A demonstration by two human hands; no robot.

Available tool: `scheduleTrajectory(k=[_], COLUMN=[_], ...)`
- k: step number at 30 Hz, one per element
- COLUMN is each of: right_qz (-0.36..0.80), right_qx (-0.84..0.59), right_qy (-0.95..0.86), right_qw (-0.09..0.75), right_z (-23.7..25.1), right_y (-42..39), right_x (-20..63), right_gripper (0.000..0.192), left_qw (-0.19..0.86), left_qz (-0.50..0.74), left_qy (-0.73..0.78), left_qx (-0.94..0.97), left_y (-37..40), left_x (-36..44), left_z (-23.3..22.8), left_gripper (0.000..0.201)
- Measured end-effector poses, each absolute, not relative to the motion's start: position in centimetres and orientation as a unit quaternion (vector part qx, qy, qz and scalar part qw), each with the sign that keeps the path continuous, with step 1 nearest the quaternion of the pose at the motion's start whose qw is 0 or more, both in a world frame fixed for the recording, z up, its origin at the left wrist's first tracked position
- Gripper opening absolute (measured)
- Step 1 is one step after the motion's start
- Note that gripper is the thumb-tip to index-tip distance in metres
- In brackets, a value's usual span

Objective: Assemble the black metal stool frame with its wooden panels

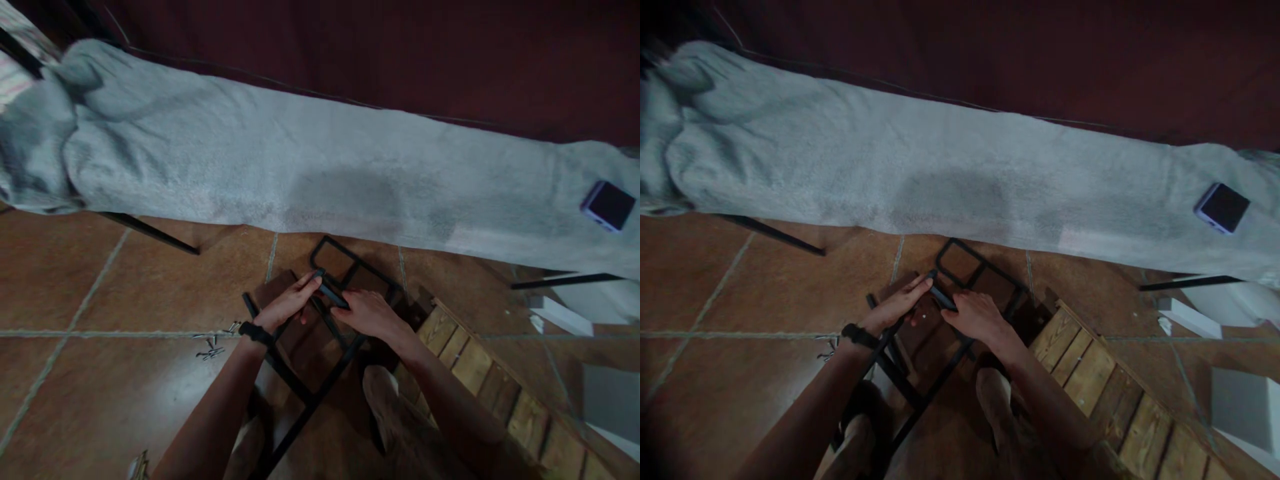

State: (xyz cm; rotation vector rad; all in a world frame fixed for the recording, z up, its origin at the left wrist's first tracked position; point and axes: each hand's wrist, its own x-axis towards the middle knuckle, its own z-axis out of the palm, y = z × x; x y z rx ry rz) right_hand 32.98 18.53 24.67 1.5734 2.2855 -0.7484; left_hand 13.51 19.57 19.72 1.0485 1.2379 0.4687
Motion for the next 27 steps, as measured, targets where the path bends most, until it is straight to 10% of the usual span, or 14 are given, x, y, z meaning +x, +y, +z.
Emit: scheduleTrajectory(k=[16, 27], right_qz=[-0.271, -0.549], right_qx=[0.563, 0.564], right_qy=[0.779, 0.55], right_qw=[0.051, -0.28], right_z=[24.8, 24.4], right_y=[18.3, 20.5], right_x=[34.9, 36.0], right_gripper=[0.035, 0.031], left_qw=[0.67, 0.671], left_qz=[0.195, 0.177], left_qy=[0.54, 0.534], left_qx=[0.47, 0.482], left_y=[21.4, 21.6], left_x=[14.3, 14.2], left_z=[19.9, 19.7], left_gripper=[0.057, 0.073])
